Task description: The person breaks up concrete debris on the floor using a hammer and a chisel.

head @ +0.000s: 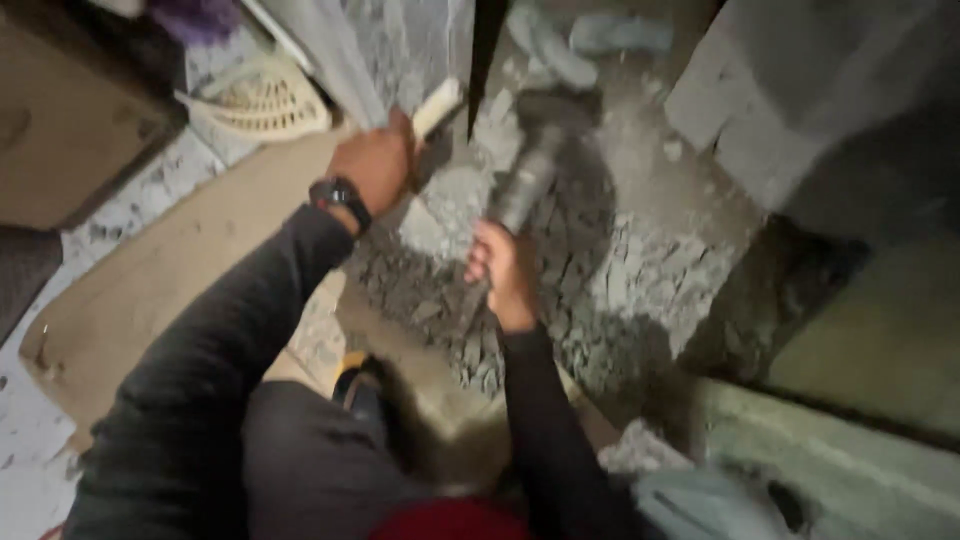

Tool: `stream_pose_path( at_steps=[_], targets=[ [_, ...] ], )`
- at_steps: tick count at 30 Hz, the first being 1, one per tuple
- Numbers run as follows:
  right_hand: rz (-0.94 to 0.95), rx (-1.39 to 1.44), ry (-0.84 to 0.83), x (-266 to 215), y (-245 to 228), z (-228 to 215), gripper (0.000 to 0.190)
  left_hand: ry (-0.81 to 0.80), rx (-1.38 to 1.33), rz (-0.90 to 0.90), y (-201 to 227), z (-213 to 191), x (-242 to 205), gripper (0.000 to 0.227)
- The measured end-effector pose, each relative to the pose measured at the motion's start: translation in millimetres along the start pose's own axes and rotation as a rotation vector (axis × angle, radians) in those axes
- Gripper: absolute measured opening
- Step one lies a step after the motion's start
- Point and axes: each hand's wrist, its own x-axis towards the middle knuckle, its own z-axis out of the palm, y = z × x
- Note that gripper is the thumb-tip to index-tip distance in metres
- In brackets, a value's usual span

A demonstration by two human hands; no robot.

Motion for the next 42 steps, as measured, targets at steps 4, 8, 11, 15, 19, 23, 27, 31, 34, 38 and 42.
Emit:
stream_pose_path(
  at_steps=[4, 8, 11, 15, 19, 23, 27, 31, 34, 38, 42],
  targets=[
    [-0.636, 0.308, -0.294, -22, -40, -10, 0.013, -0.045, 0.017, -0.002, -2, 2, -5, 0.035],
    [-1.126, 0.447, -0.365, 1, -33, 9, 0.011, -0.096, -0.015, -0.048, 3, -9, -3, 0.032],
    [-0.003, -0.198, -0.113, 67, 62, -10, 0.019, -0.07, 0.005, -0.01, -3, -5, -4, 0.034],
    [0.119, -0.001, -0.052, 29, 39, -11, 0.013, -0.073, 0.013, -0.021, -5, 5, -8, 0.033],
    [-0.276, 0.151, -0.071, 9, 5, -2, 0.008, 0.042, 0.054, 0.044, -10, 11, 1, 0.032],
    [-0.541, -0.039, -0.007, 35, 38, -2, 0.017, -0.016, 0.056, 0.023, -7, 8, -4, 0.034],
    [-0.043, -0.18, -0.047, 58, 73, -14, 0.022, -0.014, 0.02, -0.003, -6, 10, -2, 0.034],
    [0.174, -0.189, 0.107, 65, 120, -34, 0.018, -0.154, -0.007, -0.093, 4, 11, -17, 0.032],
    [0.239, -0.305, 0.119, 76, 153, -74, 0.02, -0.161, 0.01, -0.027, -20, 28, -16, 0.034],
    [0.119, -0.429, -0.067, 88, 212, -147, 0.043, -0.42, -0.151, -0.111, -56, -28, -16, 0.054],
    [0.332, -0.511, 0.003, 76, 171, -128, 0.024, -0.558, 0.683, 0.106, -161, 98, -22, 0.038]
  ],
)
